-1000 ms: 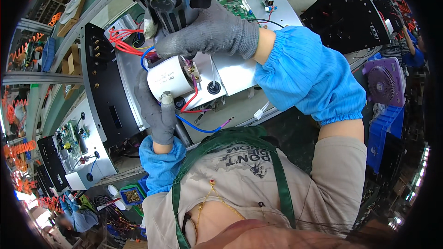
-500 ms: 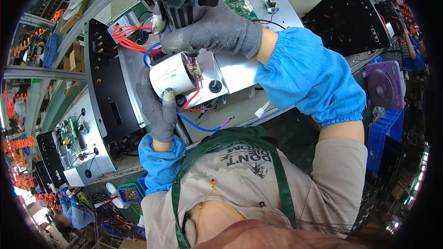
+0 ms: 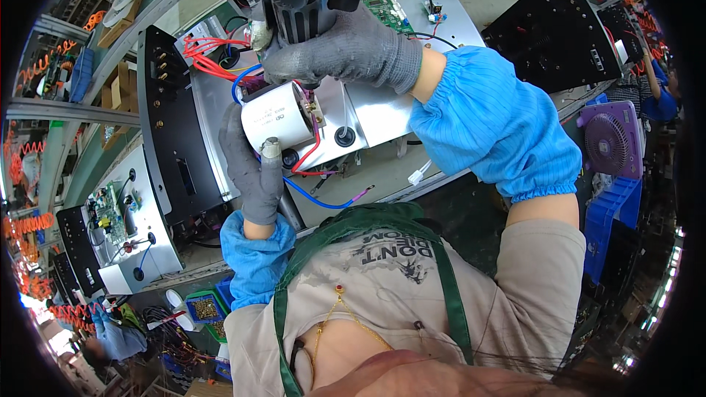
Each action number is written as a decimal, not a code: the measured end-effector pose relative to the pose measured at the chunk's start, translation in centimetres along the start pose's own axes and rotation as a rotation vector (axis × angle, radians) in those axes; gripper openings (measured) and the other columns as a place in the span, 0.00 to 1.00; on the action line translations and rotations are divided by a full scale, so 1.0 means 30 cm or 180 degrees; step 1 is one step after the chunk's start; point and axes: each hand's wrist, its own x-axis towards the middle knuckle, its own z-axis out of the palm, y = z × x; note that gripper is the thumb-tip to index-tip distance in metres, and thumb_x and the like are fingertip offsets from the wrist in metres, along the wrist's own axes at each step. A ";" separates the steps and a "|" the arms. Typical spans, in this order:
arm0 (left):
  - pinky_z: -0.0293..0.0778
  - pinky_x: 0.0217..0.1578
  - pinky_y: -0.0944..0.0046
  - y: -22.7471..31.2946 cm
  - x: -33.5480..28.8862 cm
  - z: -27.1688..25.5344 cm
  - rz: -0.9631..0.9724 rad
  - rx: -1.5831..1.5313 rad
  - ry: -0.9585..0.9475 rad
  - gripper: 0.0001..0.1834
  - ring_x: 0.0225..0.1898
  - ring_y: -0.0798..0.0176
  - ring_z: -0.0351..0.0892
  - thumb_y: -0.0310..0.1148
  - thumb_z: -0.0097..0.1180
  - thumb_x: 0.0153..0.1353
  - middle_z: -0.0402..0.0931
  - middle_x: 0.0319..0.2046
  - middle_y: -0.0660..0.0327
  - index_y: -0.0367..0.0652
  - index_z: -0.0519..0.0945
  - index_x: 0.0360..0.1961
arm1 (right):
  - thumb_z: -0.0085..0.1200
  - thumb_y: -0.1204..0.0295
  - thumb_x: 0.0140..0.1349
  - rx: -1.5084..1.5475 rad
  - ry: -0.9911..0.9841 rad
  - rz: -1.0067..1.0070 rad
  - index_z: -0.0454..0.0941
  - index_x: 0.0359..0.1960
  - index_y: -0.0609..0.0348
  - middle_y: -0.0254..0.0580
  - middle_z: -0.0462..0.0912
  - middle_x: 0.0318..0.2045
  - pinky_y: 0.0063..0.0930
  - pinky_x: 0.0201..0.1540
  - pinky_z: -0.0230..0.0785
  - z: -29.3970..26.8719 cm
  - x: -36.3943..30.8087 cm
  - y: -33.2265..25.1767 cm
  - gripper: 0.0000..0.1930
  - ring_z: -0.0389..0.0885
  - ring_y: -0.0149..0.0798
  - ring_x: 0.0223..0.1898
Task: The person assembles an electronic device by connecting wires to a circuit board and securing components with a pneumatic screwdriver. They handle a cylindrical component and a black panel, attaching them to the main chassis using screws.
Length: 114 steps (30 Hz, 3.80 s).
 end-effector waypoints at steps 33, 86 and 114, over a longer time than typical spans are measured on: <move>0.64 0.54 0.55 -0.001 0.004 0.002 -0.0003 0.0034 0.0147 0.34 0.57 0.50 0.64 0.50 0.54 0.55 0.63 0.55 0.48 0.40 0.66 0.57 | 0.63 0.74 0.47 0.0517 -0.0381 0.0196 0.73 0.46 0.60 0.35 0.77 0.27 0.21 0.28 0.70 -0.003 -0.028 -0.014 0.22 0.73 0.26 0.25; 0.66 0.50 0.65 0.061 0.091 -0.014 -0.0409 -0.2495 0.1418 0.25 0.48 0.65 0.69 0.24 0.51 0.54 0.69 0.47 0.59 0.39 0.62 0.55 | 0.55 0.67 0.44 0.1542 -0.1178 0.0767 0.71 0.47 0.61 0.48 0.78 0.38 0.39 0.33 0.77 0.179 0.201 -0.147 0.24 0.81 0.42 0.30; 0.64 0.52 0.62 -0.007 -0.154 -0.016 -0.1037 -0.2919 0.1261 0.24 0.51 0.61 0.68 0.44 0.45 0.65 0.68 0.52 0.55 0.40 0.65 0.56 | 0.58 0.78 0.40 0.0064 -0.1172 0.1184 0.74 0.38 0.67 0.46 0.79 0.31 0.34 0.36 0.77 0.382 0.129 -0.019 0.19 0.81 0.40 0.32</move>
